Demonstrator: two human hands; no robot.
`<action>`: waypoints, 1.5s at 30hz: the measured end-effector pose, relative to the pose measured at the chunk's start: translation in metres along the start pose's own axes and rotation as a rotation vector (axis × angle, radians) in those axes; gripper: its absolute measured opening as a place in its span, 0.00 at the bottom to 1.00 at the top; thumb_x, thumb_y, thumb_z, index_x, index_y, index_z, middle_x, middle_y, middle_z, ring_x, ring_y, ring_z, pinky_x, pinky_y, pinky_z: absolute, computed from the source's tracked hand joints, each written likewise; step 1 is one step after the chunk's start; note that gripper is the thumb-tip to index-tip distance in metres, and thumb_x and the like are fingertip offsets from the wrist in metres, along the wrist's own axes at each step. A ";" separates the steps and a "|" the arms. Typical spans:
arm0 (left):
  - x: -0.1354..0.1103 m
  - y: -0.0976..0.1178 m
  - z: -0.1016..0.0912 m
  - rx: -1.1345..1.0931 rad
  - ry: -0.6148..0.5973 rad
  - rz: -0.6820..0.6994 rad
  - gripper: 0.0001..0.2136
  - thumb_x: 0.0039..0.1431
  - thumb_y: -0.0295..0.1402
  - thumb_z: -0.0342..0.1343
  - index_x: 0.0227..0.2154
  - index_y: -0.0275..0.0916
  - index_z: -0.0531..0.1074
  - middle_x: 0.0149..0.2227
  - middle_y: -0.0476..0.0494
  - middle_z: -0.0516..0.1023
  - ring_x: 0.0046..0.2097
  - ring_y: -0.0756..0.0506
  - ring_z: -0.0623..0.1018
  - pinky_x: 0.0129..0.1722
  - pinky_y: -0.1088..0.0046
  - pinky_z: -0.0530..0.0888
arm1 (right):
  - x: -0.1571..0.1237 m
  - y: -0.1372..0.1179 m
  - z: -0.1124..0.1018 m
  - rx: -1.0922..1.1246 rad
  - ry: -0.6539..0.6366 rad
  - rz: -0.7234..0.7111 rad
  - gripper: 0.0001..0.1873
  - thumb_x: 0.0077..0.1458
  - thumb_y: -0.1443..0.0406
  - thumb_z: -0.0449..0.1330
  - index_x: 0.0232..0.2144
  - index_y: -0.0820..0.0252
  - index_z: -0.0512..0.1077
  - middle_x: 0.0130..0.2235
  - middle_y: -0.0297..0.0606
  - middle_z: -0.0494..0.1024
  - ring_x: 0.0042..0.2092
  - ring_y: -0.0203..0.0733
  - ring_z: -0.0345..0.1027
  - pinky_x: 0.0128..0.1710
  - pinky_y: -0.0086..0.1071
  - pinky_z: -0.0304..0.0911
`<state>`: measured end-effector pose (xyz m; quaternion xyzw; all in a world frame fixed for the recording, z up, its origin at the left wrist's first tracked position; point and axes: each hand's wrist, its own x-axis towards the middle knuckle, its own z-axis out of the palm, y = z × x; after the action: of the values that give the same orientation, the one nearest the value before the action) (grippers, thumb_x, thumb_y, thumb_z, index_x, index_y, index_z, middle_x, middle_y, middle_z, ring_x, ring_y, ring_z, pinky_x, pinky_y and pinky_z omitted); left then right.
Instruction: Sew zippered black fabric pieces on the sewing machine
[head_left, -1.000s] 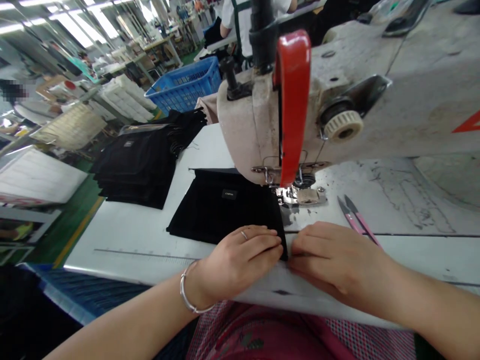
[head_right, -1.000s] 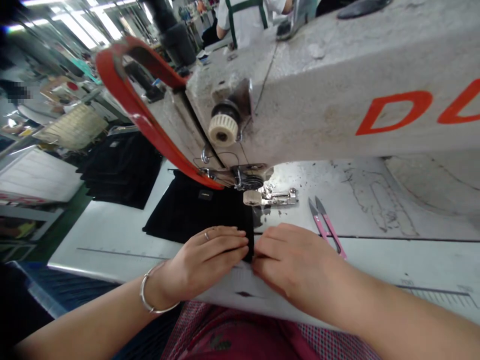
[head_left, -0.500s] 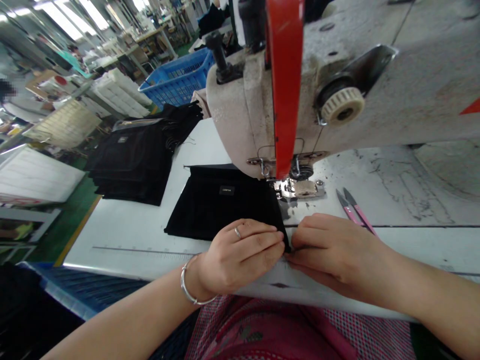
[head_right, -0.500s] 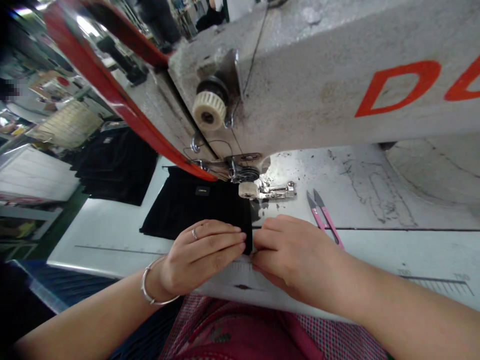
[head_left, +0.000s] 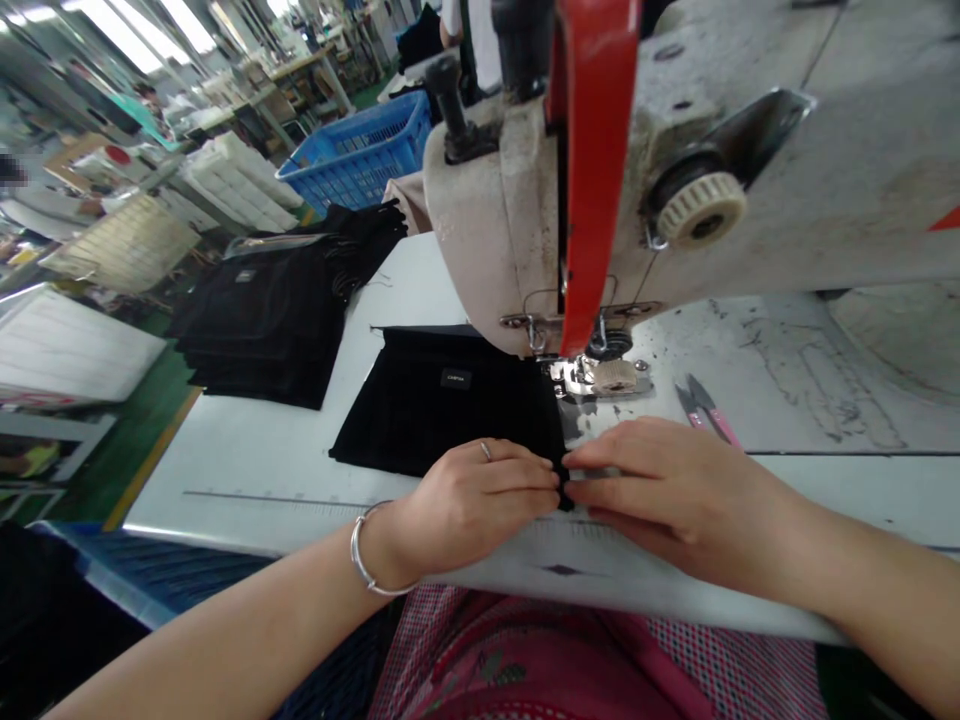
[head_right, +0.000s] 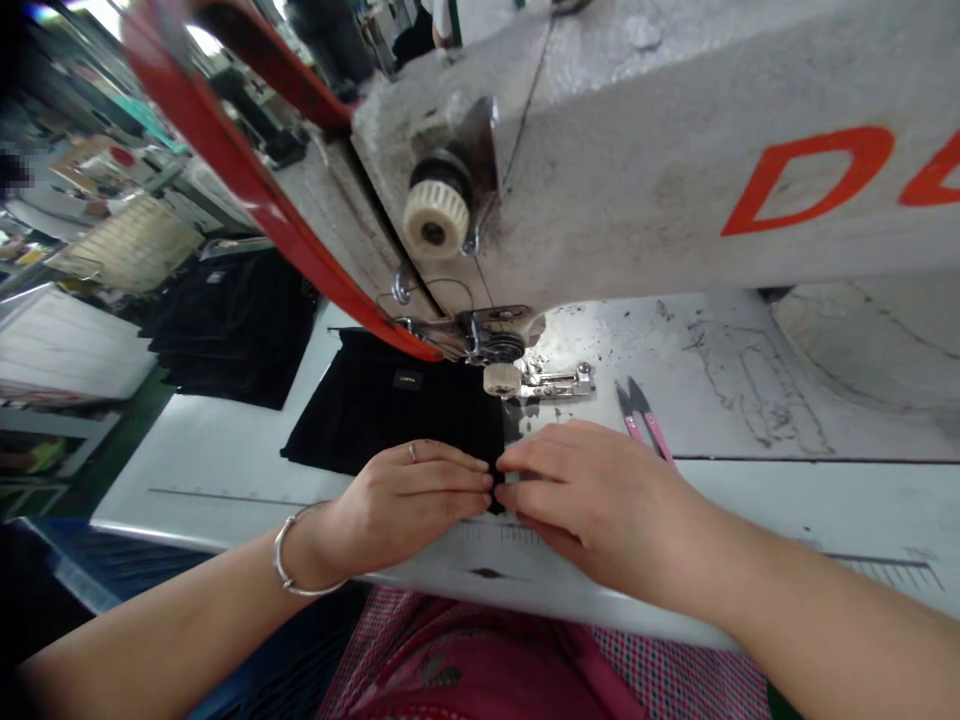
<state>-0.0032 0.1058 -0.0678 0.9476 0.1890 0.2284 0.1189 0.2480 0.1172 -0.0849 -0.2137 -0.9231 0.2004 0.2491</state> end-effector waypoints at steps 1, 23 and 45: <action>0.000 -0.001 0.000 -0.010 -0.004 0.005 0.08 0.63 0.20 0.51 0.41 0.30 0.73 0.44 0.41 0.79 0.50 0.49 0.77 0.55 0.71 0.75 | 0.001 -0.001 0.001 0.003 -0.002 -0.011 0.11 0.62 0.69 0.55 0.45 0.57 0.73 0.48 0.39 0.73 0.47 0.43 0.66 0.45 0.42 0.63; 0.017 -0.071 -0.002 0.030 0.000 -0.079 0.09 0.66 0.26 0.51 0.41 0.38 0.76 0.45 0.48 0.79 0.50 0.49 0.76 0.53 0.71 0.73 | 0.013 0.010 0.013 -0.299 0.051 0.226 0.19 0.60 0.62 0.56 0.53 0.58 0.68 0.47 0.43 0.72 0.46 0.49 0.66 0.44 0.46 0.68; 0.024 -0.109 0.006 0.053 0.120 -0.252 0.06 0.63 0.33 0.57 0.37 0.42 0.79 0.41 0.47 0.80 0.43 0.48 0.79 0.44 0.72 0.77 | 0.015 0.010 0.014 -0.287 -0.006 0.287 0.18 0.61 0.62 0.54 0.53 0.58 0.69 0.49 0.44 0.70 0.49 0.51 0.65 0.47 0.48 0.67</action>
<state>-0.0138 0.2134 -0.0978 0.9038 0.3194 0.2627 0.1102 0.2312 0.1294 -0.0954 -0.3759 -0.9030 0.1009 0.1819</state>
